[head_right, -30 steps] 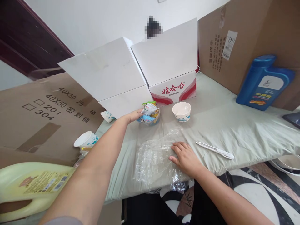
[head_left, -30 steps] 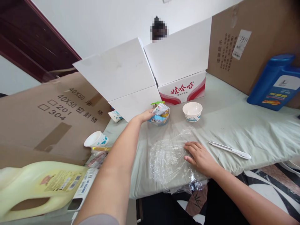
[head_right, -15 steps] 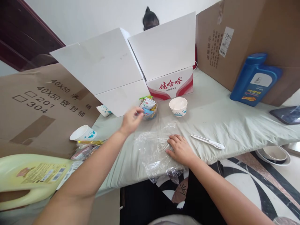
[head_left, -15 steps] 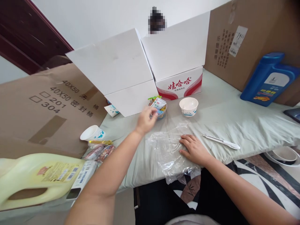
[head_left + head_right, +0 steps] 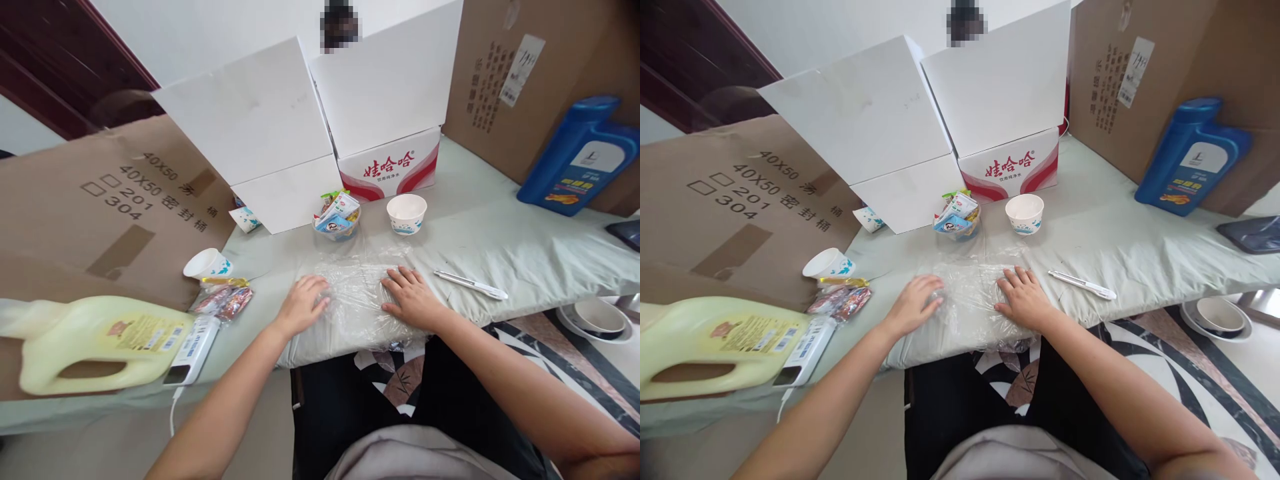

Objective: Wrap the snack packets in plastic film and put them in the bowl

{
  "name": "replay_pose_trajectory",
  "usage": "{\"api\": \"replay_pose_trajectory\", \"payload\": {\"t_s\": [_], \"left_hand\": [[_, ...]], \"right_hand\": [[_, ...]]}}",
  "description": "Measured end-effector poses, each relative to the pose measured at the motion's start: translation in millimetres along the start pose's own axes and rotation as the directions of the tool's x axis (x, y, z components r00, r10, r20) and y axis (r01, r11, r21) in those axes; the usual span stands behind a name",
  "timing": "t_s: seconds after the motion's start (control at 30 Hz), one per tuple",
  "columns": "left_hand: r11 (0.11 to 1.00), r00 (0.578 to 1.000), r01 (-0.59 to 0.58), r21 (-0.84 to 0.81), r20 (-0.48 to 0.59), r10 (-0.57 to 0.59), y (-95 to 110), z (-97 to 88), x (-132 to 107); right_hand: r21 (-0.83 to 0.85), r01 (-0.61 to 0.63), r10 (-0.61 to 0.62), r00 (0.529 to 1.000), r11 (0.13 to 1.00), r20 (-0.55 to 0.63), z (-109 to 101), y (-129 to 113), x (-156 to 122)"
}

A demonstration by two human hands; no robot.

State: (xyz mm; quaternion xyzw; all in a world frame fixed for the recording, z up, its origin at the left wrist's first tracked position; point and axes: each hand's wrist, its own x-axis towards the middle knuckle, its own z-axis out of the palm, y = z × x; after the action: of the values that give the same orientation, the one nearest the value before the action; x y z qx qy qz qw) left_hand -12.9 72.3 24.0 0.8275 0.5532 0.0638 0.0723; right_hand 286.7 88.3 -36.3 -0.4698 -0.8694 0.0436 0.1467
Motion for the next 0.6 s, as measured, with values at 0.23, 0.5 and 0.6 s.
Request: {"api": "replay_pose_trajectory", "payload": {"t_s": [0.23,0.5,0.6], "left_hand": [[0.959,0.998,-0.028,-0.281,0.047,0.043,19.8,21.2,-40.1],[0.876,0.988,0.076,-0.476,-0.086,-0.132,7.5,33.6,-56.4],[0.83,0.987,0.11,-0.547,-0.038,-0.156,13.7,31.6,-61.8]], "right_hand": [[0.26,0.039,-0.005,0.991,0.965,-0.13,-32.0,27.6,-10.0],[0.391,0.271,-0.281,0.959,0.88,-0.031,-47.4,37.6,-76.4],[0.37,0.272,-0.259,0.962,0.888,-0.083,-34.9,26.8,-92.2]]}}
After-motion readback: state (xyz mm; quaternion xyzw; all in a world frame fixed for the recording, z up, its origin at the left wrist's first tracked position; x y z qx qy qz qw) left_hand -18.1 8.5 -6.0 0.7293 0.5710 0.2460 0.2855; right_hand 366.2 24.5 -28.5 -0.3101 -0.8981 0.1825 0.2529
